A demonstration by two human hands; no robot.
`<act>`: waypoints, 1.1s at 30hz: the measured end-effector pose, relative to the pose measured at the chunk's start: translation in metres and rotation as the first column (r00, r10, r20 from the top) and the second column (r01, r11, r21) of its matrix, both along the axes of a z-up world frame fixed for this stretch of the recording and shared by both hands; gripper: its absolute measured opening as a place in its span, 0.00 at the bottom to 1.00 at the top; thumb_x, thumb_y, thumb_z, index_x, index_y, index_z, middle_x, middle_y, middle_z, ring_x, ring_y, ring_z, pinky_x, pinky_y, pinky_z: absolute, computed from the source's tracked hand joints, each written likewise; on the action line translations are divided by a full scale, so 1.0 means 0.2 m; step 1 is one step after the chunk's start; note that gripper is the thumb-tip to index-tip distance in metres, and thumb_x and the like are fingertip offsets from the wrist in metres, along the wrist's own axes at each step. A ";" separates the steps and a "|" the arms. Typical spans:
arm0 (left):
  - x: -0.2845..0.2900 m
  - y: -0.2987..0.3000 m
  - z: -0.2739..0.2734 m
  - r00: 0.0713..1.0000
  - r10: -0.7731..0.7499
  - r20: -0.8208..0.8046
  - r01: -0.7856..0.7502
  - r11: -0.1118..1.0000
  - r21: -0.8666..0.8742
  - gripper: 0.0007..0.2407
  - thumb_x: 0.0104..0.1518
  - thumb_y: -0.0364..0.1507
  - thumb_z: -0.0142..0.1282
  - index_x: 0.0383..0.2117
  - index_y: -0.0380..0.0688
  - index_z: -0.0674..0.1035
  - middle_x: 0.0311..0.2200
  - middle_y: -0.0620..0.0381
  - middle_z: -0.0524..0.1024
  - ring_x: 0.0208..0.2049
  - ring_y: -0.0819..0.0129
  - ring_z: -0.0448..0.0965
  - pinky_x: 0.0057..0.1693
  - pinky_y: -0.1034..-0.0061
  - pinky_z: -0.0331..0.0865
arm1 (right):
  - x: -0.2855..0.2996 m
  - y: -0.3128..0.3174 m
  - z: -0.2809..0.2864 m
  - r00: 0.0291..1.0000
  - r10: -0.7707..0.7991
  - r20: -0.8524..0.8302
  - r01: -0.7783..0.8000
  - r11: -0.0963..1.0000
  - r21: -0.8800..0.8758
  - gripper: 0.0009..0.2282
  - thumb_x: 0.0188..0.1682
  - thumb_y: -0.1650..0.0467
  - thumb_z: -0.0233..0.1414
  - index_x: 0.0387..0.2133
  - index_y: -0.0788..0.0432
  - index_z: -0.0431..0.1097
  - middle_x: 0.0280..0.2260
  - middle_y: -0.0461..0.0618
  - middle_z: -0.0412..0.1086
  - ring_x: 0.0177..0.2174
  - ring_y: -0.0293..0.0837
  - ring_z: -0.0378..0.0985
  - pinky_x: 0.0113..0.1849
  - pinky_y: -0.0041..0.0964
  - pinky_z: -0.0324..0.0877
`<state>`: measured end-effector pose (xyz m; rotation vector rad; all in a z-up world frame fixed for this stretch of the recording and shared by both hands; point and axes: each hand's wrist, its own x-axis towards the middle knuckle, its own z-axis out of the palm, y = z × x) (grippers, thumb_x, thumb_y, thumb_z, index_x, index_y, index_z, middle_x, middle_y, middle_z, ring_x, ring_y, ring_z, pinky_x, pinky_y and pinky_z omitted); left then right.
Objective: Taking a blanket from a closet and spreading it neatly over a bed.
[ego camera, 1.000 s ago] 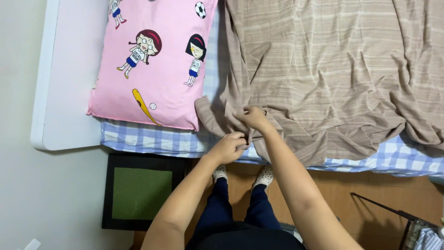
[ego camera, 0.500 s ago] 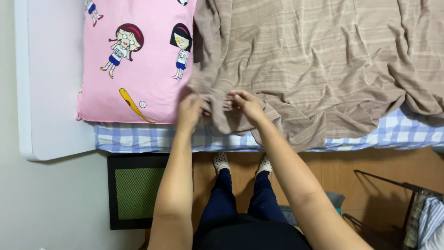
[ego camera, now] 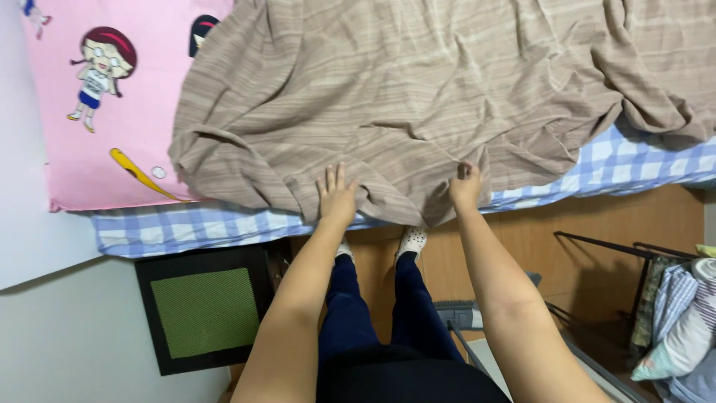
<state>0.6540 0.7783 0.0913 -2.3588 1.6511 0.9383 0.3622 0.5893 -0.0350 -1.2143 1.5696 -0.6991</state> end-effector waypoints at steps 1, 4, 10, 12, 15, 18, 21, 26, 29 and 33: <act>-0.01 0.03 -0.20 0.996 0.024 0.088 -0.012 0.991 -0.130 0.25 0.53 0.25 0.57 0.60 0.52 0.70 0.69 0.44 0.53 0.70 0.45 0.47 0.68 0.40 0.45 | 0.02 0.02 0.16 0.974 0.082 -0.211 -0.096 0.994 -0.059 0.23 0.44 0.83 0.52 0.54 0.56 0.66 0.54 0.55 0.61 0.53 0.50 0.69 0.53 0.37 0.67; -0.03 0.03 -0.29 0.991 0.134 -0.002 -0.133 0.985 -0.114 0.16 0.60 0.29 0.54 0.55 0.46 0.76 0.58 0.44 0.72 0.63 0.48 0.68 0.69 0.49 0.56 | 0.04 -0.01 0.41 0.851 0.204 -0.485 -0.324 0.929 -0.179 0.29 0.38 0.84 0.55 0.57 0.54 0.65 0.61 0.66 0.52 0.58 0.63 0.60 0.56 0.47 0.62; -0.03 0.29 -0.41 0.981 0.101 -0.168 -0.022 0.907 0.421 0.13 0.62 0.25 0.50 0.49 0.38 0.82 0.52 0.39 0.79 0.53 0.47 0.80 0.58 0.58 0.72 | -0.12 -0.10 0.29 0.657 0.452 -0.604 -0.653 0.741 -0.156 0.22 0.42 0.77 0.59 0.52 0.53 0.70 0.63 0.70 0.53 0.60 0.69 0.58 0.57 0.52 0.60; -0.05 0.30 -0.29 0.986 0.066 -0.155 0.051 0.759 0.649 0.15 0.55 0.21 0.53 0.49 0.38 0.82 0.55 0.40 0.77 0.54 0.49 0.79 0.57 0.60 0.73 | -0.17 -0.13 0.21 0.599 0.492 -0.633 -0.698 0.708 -0.110 0.15 0.45 0.73 0.60 0.47 0.54 0.73 0.60 0.68 0.61 0.56 0.67 0.65 0.55 0.51 0.63; -0.19 0.09 0.11 0.989 0.142 -0.035 -0.082 0.737 0.671 0.16 0.59 0.25 0.52 0.53 0.40 0.79 0.57 0.43 0.74 0.56 0.49 0.76 0.59 0.53 0.70 | -0.26 -0.18 0.03 0.486 0.626 -0.611 -0.643 0.729 0.236 0.09 0.55 0.69 0.54 0.46 0.55 0.76 0.46 0.62 0.77 0.49 0.64 0.77 0.52 0.53 0.70; -0.42 -0.11 0.17 0.975 0.218 -0.053 -0.200 0.951 0.237 0.16 0.63 0.23 0.45 0.56 0.44 0.78 0.53 0.44 0.78 0.53 0.49 0.79 0.55 0.53 0.74 | -0.35 -0.11 -0.27 0.590 0.649 -0.481 -0.696 0.710 0.105 0.11 0.52 0.69 0.58 0.46 0.61 0.76 0.40 0.61 0.77 0.43 0.61 0.81 0.45 0.50 0.73; -0.67 -0.30 0.09 0.896 0.119 -0.428 -0.237 0.943 -0.235 0.17 0.54 0.26 0.51 0.51 0.49 0.78 0.45 0.45 0.80 0.48 0.47 0.78 0.55 0.57 0.69 | -0.32 -0.04 -0.11 0.624 0.768 -0.144 -0.702 0.632 0.328 0.13 0.50 0.70 0.57 0.47 0.64 0.75 0.37 0.52 0.79 0.38 0.48 0.81 0.43 0.42 0.74; -0.97 -0.47 0.10 0.878 0.164 -0.449 -0.331 0.886 -0.324 0.09 0.61 0.30 0.51 0.42 0.46 0.82 0.42 0.45 0.80 0.43 0.44 0.80 0.49 0.55 0.73 | -0.40 0.06 0.40 0.813 0.368 0.452 -0.582 0.547 0.601 0.14 0.52 0.75 0.50 0.52 0.58 0.70 0.35 0.43 0.78 0.32 0.36 0.80 0.37 0.32 0.76; -1.11 -0.55 0.04 0.884 0.087 -0.460 -0.289 0.874 -0.390 0.08 0.60 0.30 0.51 0.40 0.46 0.82 0.40 0.45 0.81 0.42 0.45 0.80 0.49 0.55 0.73 | -0.73 -0.10 0.11 0.946 0.157 0.283 -0.287 0.812 0.509 0.10 0.55 0.72 0.50 0.48 0.57 0.72 0.32 0.46 0.76 0.26 0.37 0.75 0.30 0.33 0.73; -1.30 -0.62 0.01 0.895 -0.048 -0.443 -0.176 0.875 -0.451 0.08 0.60 0.30 0.51 0.37 0.44 0.82 0.40 0.46 0.82 0.43 0.45 0.80 0.48 0.55 0.73 | -1.05 -0.35 -0.01 0.956 -0.028 0.293 -0.102 0.902 0.419 0.06 0.57 0.72 0.52 0.42 0.62 0.71 0.30 0.47 0.74 0.23 0.38 0.73 0.25 0.32 0.68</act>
